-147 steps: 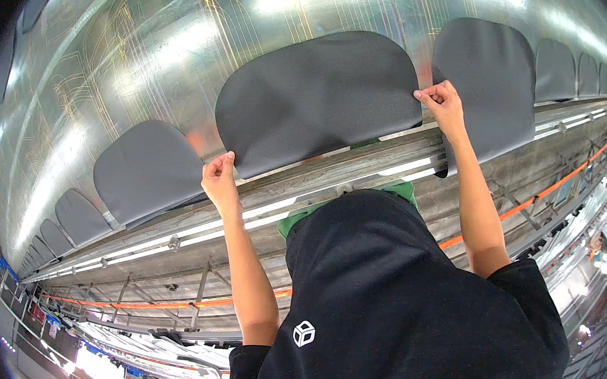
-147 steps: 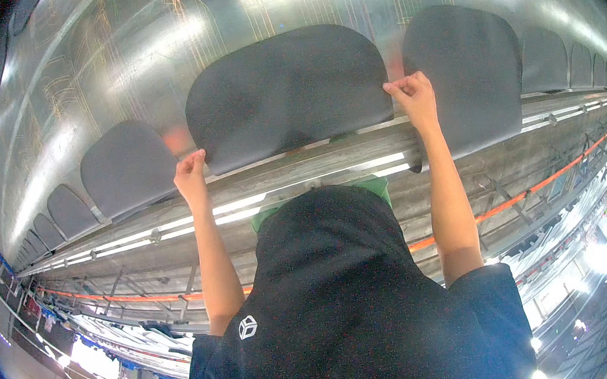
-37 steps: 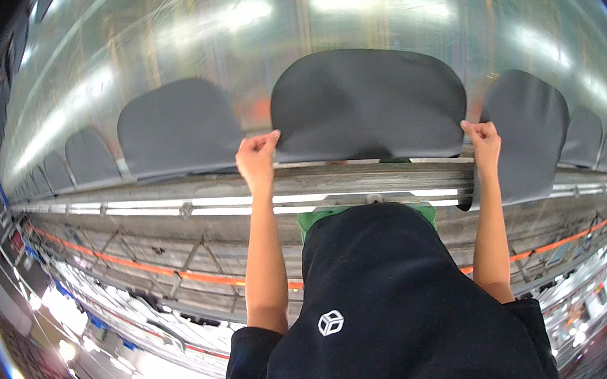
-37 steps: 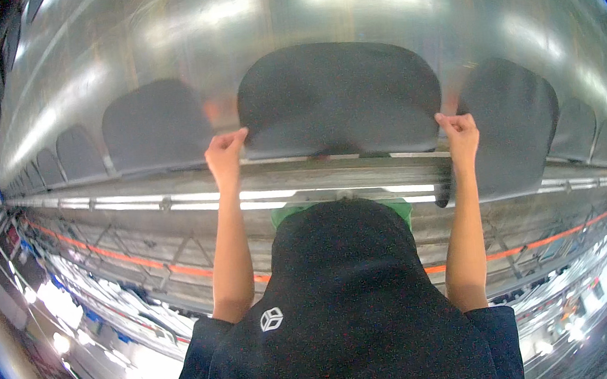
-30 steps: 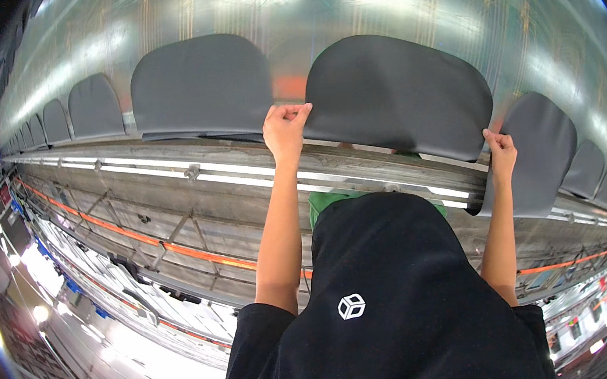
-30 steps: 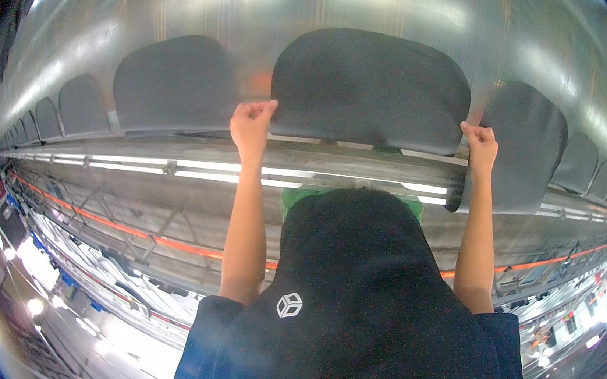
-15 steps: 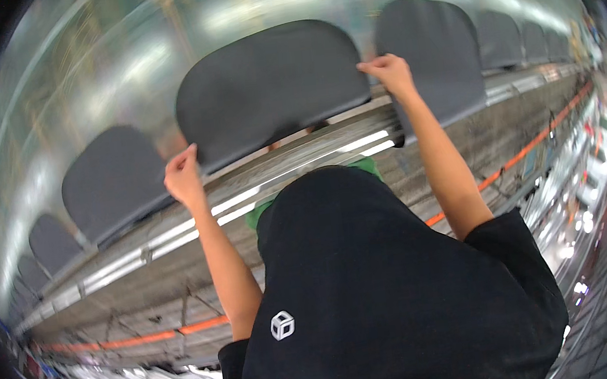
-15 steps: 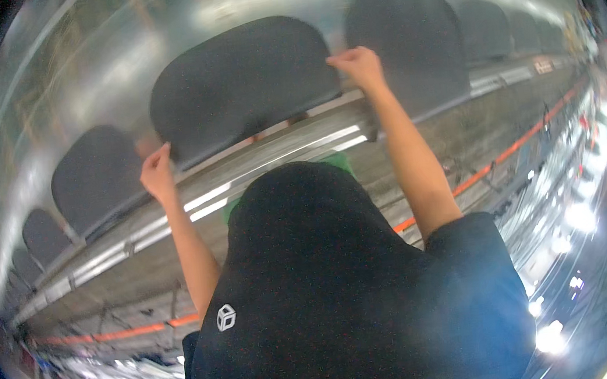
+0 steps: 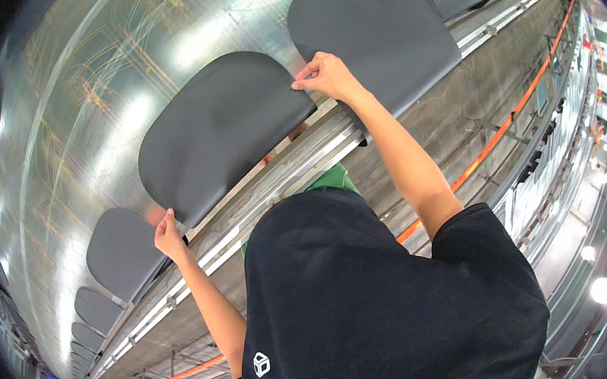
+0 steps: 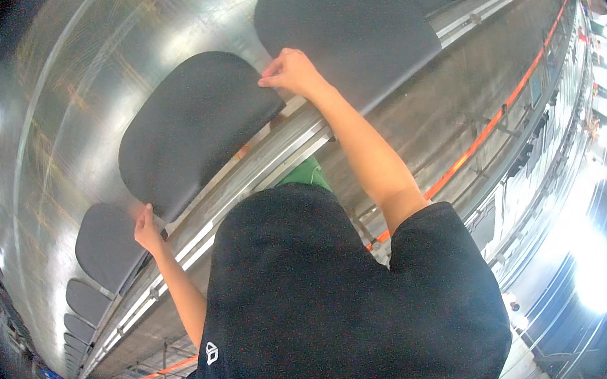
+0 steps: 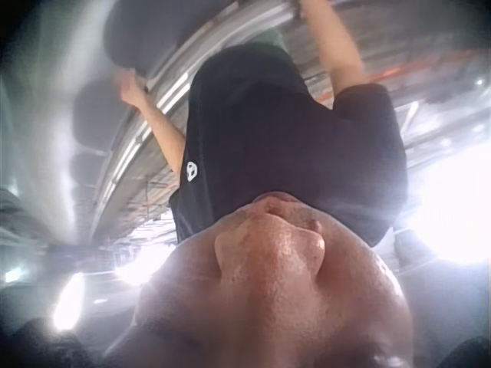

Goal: The person installs black seat cushions onto a row of metal stadium seats. They lift each cushion, align it with the metal frame, and press it down to secure it in place. The person moves along the row, repeating this process for several seats.

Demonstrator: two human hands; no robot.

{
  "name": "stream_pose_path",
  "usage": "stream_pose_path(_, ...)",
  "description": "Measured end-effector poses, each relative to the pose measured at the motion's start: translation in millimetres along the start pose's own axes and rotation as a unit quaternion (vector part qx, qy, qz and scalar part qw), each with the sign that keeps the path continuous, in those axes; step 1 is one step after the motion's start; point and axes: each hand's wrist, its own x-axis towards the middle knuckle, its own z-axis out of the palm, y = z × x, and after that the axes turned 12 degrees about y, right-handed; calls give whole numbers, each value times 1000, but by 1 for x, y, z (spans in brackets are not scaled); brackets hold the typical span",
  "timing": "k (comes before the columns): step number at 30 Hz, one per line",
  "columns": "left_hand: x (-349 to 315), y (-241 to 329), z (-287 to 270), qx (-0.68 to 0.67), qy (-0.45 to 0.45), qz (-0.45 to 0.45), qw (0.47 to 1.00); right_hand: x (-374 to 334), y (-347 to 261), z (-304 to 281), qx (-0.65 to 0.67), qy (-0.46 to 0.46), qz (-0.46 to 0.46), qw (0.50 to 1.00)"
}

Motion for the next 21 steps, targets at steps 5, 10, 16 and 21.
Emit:
stream_pose_path(5, 7, -1, -4, 34, -12, 17, 999, -2, -4, 8, -16, 33, -5, 999)
stream_pose_path(10, 10, -14, -6, 12, 13, 46, 999, -9, -15, 8, -78, 55, -11, 995)
stream_pose_path(16, -22, 23, 14, 258, 159, 373, 877, -18, -71, 39, -167, 99, -214, 957)
stream_pose_path(21, -50, 72, 83, 165, 33, 554, 816, -5, -114, 103, -94, 39, -471, 876)
